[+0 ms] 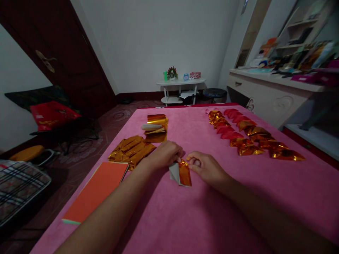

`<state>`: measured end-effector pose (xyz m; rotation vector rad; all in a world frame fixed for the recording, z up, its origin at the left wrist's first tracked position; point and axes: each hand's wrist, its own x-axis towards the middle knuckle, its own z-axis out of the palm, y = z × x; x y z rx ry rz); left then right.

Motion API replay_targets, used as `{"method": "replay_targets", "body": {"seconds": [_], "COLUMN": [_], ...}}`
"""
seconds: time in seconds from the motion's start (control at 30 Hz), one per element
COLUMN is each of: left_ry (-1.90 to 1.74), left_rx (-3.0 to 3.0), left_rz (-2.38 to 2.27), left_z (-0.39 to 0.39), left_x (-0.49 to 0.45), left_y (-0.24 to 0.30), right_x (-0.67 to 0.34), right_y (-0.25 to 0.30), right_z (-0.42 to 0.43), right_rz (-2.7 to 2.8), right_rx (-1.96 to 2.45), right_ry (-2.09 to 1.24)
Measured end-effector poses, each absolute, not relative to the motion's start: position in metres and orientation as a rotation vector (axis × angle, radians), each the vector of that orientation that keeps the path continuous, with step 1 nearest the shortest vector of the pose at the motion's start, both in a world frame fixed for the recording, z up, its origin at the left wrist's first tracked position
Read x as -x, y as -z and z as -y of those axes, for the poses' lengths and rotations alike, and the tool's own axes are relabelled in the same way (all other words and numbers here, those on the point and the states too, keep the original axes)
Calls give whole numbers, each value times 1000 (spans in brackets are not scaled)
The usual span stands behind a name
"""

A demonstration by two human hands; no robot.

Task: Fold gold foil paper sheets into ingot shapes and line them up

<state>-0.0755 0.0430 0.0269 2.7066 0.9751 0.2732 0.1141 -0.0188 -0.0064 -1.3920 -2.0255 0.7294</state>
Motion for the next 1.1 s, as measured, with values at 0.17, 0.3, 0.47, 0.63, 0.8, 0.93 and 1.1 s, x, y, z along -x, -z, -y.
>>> {"method": "replay_targets", "body": {"seconds": [0.17, 0.3, 0.47, 0.63, 0.8, 0.93, 1.1], "left_ry": [-332, -361, -463, -578, -464, -520, -613], "left_rx": [-2599, -2526, -2542, -2667, -2803, -2787, -2819], "left_rz": [-813, -798, -842, -984, -1040, -1111, -1102], "left_z": [-63, -68, -63, -29, 31, 61, 66], "left_x": [66, 61, 60, 64, 73, 76, 76], "left_y": [-19, -12, -15, -18, -9, -3, 5], "right_x": [-127, -131, -134, -134, -131, -128, -123], "right_y": [4, 0, 2, 5, 2, -2, 4], "right_z": [29, 32, 30, 31, 29, 25, 22], "right_rz": [2105, 2216, 2281, 2251, 2193, 2047, 1862], "right_rx": [1091, 928, 863, 905, 969, 1111, 1299], "right_ry": [-728, -732, -790, -803, -979, -1153, -1217]}}
